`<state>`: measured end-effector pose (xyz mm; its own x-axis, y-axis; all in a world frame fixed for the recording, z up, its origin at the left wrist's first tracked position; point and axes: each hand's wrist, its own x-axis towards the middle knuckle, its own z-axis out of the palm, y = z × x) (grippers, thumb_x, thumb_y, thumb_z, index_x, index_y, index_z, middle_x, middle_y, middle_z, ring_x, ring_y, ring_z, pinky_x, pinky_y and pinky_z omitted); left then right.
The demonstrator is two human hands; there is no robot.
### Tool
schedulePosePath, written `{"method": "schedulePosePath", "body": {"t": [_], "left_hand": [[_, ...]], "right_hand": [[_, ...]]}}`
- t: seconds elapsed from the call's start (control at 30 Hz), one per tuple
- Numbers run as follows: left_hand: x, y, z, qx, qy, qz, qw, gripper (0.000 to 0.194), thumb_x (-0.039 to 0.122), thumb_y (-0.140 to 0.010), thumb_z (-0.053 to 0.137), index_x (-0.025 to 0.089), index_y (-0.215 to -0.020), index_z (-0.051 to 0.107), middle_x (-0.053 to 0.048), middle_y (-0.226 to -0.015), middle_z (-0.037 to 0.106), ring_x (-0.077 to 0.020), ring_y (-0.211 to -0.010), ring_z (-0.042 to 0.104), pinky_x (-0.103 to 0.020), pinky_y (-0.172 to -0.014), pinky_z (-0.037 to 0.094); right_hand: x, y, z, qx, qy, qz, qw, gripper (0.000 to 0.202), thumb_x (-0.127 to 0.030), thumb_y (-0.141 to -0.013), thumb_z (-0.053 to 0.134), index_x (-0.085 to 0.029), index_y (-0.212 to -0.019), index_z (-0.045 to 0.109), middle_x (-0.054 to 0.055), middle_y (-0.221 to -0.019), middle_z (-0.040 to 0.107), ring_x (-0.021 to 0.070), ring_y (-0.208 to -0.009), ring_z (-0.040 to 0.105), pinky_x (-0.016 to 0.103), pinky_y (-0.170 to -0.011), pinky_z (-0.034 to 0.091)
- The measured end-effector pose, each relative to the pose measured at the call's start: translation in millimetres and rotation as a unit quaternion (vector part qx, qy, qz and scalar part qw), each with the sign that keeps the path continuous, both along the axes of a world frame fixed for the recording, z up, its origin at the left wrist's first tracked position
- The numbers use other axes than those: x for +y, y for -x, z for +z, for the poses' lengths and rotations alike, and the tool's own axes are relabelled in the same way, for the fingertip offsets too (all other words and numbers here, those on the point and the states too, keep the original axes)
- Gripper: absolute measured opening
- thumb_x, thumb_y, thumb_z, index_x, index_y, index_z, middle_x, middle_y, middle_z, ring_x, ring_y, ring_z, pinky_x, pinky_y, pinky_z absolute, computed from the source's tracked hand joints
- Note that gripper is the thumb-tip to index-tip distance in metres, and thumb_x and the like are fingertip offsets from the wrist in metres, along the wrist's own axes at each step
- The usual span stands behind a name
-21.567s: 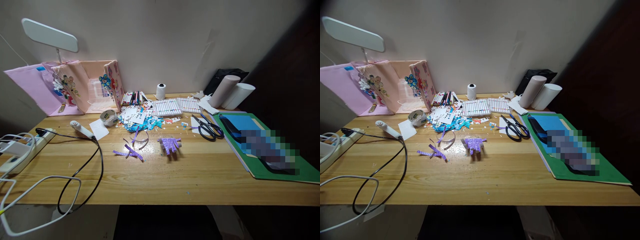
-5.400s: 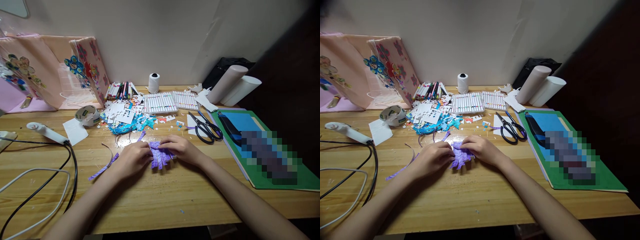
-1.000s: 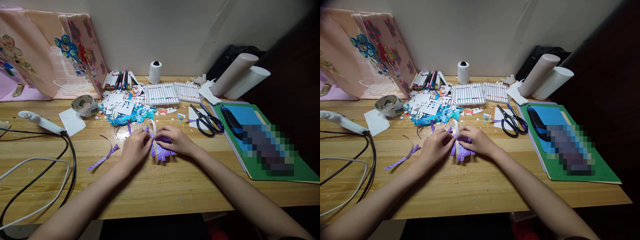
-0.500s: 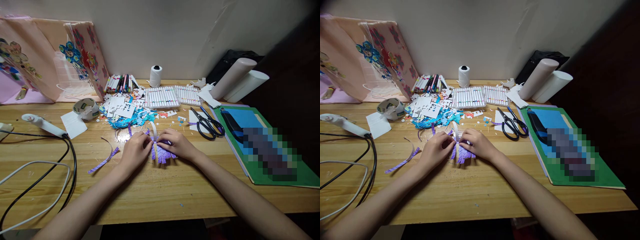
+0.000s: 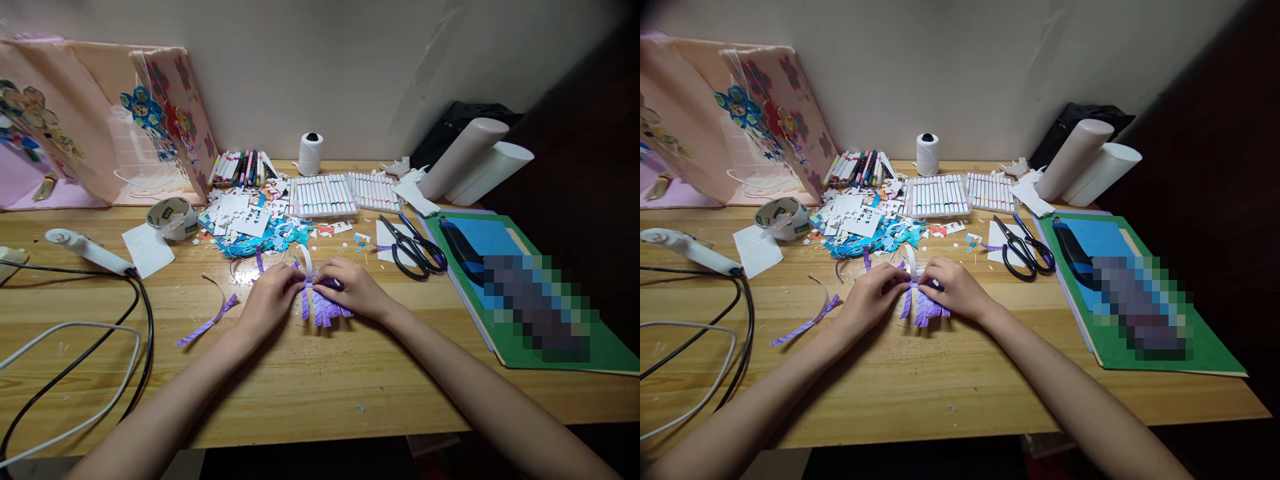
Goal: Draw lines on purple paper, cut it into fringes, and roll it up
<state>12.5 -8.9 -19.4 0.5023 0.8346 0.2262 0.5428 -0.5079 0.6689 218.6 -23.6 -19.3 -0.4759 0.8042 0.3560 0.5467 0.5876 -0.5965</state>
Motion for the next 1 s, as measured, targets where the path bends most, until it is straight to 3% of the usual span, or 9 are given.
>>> {"method": "schedulePosePath", "body": {"t": [0.63, 0.8, 1.0], "left_hand": [[0.4, 0.2, 3.2, 0.06, -0.059, -0.083, 0.993, 0.019, 0.013, -0.091, 0.047, 0.017, -0.092, 0.065, -0.007, -0.091, 0.062, -0.0182, -0.085, 0.058, -0.031, -0.074, 0.047], [-5.3, -4.2, 8.8, 0.096, -0.08, -0.075, 0.989, 0.015, 0.021, -0.091, 0.049, 0.015, -0.091, 0.064, -0.009, -0.092, 0.06, -0.0205, -0.087, 0.057, -0.034, -0.075, 0.048], [-9.1, -9.3, 4.9, 0.075, -0.076, -0.048, 0.993, 0.009, 0.018, -0.089, 0.054, 0.014, -0.089, 0.063, -0.008, -0.088, 0.06, -0.0214, -0.084, 0.056, -0.035, -0.073, 0.048]], "right_hand": [[-1.1, -0.4, 1.3, 0.006, 0.025, -0.007, 1.0, 0.003, -0.019, -0.086, 0.061, -0.018, -0.085, 0.064, 0.005, -0.084, 0.062, 0.0168, -0.081, 0.058, 0.029, -0.072, 0.047], [-0.3, -1.2, 0.2, 0.008, 0.029, -0.001, 1.0, 0.002, -0.018, -0.086, 0.061, -0.018, -0.086, 0.063, 0.004, -0.085, 0.062, 0.0169, -0.083, 0.058, 0.03, -0.074, 0.047], [-0.2, -2.8, 2.5, 0.011, 0.046, 0.01, 0.999, 0.012, -0.02, -0.085, 0.062, -0.019, -0.097, 0.062, 0.006, -0.092, 0.066, 0.0179, -0.087, 0.06, 0.033, -0.077, 0.049]]}}
